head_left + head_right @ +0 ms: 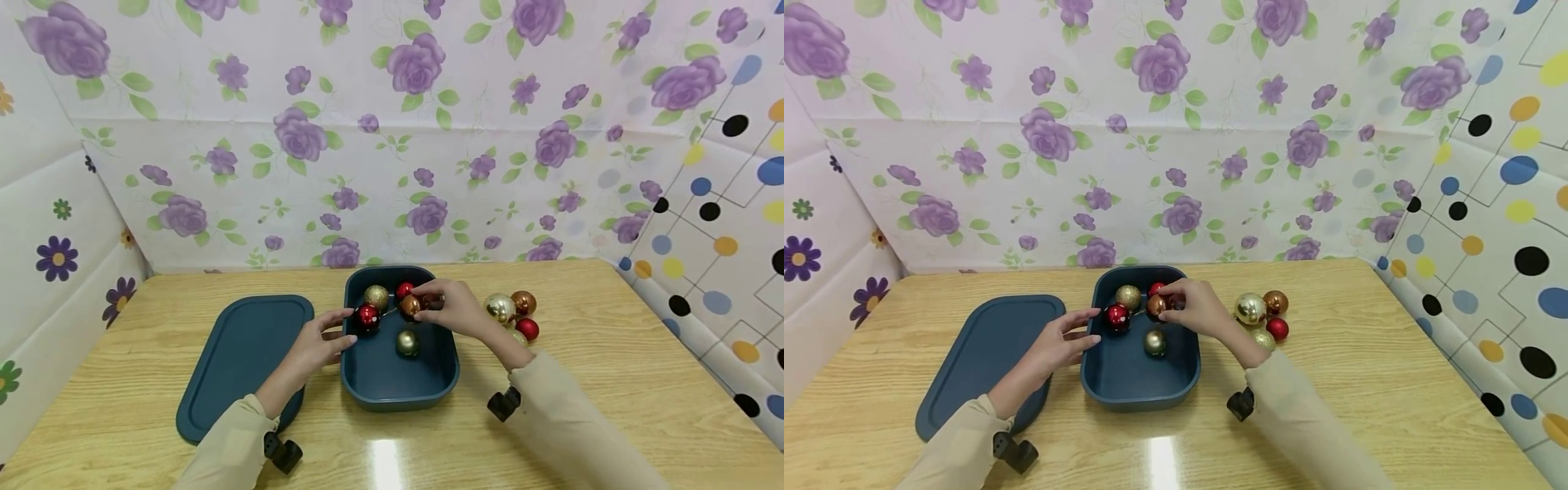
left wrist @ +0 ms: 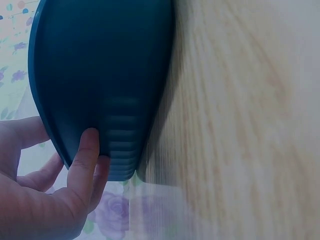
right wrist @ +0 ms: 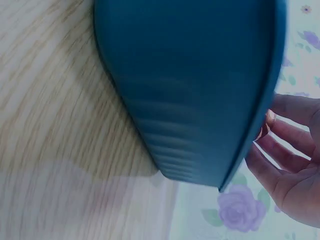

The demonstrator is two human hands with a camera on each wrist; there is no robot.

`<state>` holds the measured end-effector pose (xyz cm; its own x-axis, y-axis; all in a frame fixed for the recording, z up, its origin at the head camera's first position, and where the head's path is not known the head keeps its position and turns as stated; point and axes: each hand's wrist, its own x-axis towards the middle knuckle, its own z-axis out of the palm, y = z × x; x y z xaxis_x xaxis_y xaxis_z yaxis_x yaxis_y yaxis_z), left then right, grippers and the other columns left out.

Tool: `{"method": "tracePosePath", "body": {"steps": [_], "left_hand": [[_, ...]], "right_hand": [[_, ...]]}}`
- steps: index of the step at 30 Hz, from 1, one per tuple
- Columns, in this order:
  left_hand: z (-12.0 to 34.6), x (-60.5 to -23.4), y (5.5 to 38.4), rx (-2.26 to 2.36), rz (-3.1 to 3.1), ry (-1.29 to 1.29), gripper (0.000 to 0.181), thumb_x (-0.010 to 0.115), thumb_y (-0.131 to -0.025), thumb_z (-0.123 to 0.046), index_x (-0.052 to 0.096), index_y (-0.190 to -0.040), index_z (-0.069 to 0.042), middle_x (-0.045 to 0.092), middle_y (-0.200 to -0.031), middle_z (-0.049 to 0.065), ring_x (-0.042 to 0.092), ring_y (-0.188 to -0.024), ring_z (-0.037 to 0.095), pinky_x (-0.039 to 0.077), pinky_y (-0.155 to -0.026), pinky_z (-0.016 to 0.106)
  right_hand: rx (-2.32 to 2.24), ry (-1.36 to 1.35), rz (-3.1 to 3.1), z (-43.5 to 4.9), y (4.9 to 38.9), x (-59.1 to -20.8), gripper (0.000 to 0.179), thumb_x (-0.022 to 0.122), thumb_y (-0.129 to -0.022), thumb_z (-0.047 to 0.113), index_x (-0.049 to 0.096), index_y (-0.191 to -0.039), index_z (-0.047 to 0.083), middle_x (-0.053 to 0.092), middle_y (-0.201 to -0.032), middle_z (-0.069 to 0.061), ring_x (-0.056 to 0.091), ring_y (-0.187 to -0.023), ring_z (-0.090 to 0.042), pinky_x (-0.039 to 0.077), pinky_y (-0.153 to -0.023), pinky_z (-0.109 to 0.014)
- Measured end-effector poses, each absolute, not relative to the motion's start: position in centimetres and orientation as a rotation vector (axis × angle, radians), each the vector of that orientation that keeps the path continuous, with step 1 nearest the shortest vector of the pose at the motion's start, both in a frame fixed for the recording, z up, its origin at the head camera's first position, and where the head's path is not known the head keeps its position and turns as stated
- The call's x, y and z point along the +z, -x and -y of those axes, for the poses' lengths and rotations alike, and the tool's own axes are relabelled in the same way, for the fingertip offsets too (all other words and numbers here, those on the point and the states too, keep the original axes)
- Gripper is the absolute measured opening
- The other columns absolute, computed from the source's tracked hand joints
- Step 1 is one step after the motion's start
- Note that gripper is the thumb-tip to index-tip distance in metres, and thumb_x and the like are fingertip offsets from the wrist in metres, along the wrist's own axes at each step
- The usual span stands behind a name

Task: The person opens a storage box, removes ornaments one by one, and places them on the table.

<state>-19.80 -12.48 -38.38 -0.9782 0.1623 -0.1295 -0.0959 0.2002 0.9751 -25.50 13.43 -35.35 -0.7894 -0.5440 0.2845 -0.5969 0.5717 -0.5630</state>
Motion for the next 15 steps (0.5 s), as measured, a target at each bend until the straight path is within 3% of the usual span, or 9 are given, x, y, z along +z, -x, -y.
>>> {"method": "tracePosePath", "body": {"steps": [7,15], "left_hand": [[12.6,-38.4,19.9,1.874,-2.264,-0.063,0.05,0.059,-0.089,-0.008,0.043,-0.136,-0.01,0.035,-0.138,0.02,0.042,-0.12,0.038,0.052,-0.077,0.038],[12.5,-38.6,19.9,1.866,-2.271,-0.07,0.049,0.059,-0.089,-0.007,0.044,-0.135,-0.011,0.035,-0.139,0.021,0.042,-0.12,0.038,0.052,-0.077,0.038]], "right_hand": [[1.264,-0.874,2.701,-15.6,25.2,-34.3,0.04,0.071,-0.08,0.011,0.061,-0.117,0.0,0.059,-0.116,-0.016,0.059,-0.097,-0.027,0.052,-0.08,-0.033],[1.426,-0.703,2.673,-19.1,25.1,-33.4,0.043,0.069,-0.081,0.01,0.058,-0.121,0.0,0.056,-0.12,-0.018,0.057,-0.103,-0.03,0.051,-0.081,-0.027]]}}
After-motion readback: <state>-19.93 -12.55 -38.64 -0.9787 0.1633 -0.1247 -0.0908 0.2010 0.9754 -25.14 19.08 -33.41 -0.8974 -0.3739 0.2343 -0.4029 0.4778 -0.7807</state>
